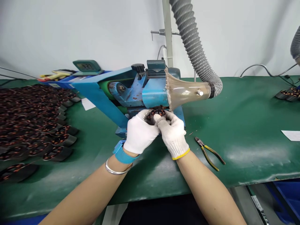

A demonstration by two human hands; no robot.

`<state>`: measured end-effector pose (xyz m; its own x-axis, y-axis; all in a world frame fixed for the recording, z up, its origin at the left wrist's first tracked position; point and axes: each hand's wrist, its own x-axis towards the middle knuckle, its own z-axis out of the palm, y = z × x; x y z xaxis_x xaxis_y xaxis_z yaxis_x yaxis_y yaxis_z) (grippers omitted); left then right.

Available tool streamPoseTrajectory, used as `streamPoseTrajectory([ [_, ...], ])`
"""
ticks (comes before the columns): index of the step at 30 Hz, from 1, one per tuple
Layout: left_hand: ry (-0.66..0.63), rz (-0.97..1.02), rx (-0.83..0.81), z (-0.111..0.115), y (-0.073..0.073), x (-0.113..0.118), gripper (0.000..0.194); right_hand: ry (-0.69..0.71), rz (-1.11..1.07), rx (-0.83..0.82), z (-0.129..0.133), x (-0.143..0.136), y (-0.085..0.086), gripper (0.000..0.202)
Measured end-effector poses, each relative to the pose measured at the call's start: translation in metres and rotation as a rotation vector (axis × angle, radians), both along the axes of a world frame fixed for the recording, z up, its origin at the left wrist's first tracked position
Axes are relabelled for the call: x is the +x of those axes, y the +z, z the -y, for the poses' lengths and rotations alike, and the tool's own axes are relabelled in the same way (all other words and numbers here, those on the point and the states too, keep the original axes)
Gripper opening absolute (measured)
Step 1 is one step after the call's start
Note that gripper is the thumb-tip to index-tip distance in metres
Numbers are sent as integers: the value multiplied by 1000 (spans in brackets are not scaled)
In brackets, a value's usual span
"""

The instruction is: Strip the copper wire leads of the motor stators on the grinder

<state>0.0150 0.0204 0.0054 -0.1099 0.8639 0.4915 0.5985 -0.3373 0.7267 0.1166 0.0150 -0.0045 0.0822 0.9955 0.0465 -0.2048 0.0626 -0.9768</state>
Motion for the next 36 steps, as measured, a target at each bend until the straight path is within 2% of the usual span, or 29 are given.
streamPoseTrajectory([
  [5, -37, -6, 46, 11, -12, -9, 29, 10, 84, 87, 10, 2, -5, 43],
  [10, -150, 134, 87, 32, -28, -27, 43, 136, 454, 326, 31, 5, 0, 49],
  [13, -304, 196, 34, 34, -29, -34, 50, 141, 558, 362, 32, 7, 3, 49],
  [15, -454, 238, -54, 32, -27, -38, 59, 134, 575, 325, 29, 9, 3, 51],
  [17, -539, 330, -157, 28, -25, -41, 59, 177, 583, 309, 26, 12, 2, 56],
  [20, -496, 440, -239, 23, -23, -42, 52, 237, 598, 324, 26, 15, 1, 63],
  [24, -395, 465, -239, 22, -24, -38, 52, 92, 627, 218, 25, 22, 3, 51],
  [26, -343, 485, -241, 23, -24, -35, 52, 60, 435, 158, 22, 27, 7, 45],
  [29, -281, 493, -226, 22, -26, -32, 50, 77, 169, 144, 18, 29, 11, 52],
  [31, -255, 489, -194, 20, -27, -33, 49, 112, 258, 165, 19, 26, 11, 65],
  [33, -248, 462, -166, 19, -28, -34, 49, 156, 501, 144, 23, 19, 9, 76],
  [35, -251, 396, -143, 18, -27, -36, 49, 174, 715, 76, 25, 16, 7, 79],
  [36, -250, 356, -135, 19, -27, -37, 49, 168, 737, 57, 25, 17, 6, 78],
])
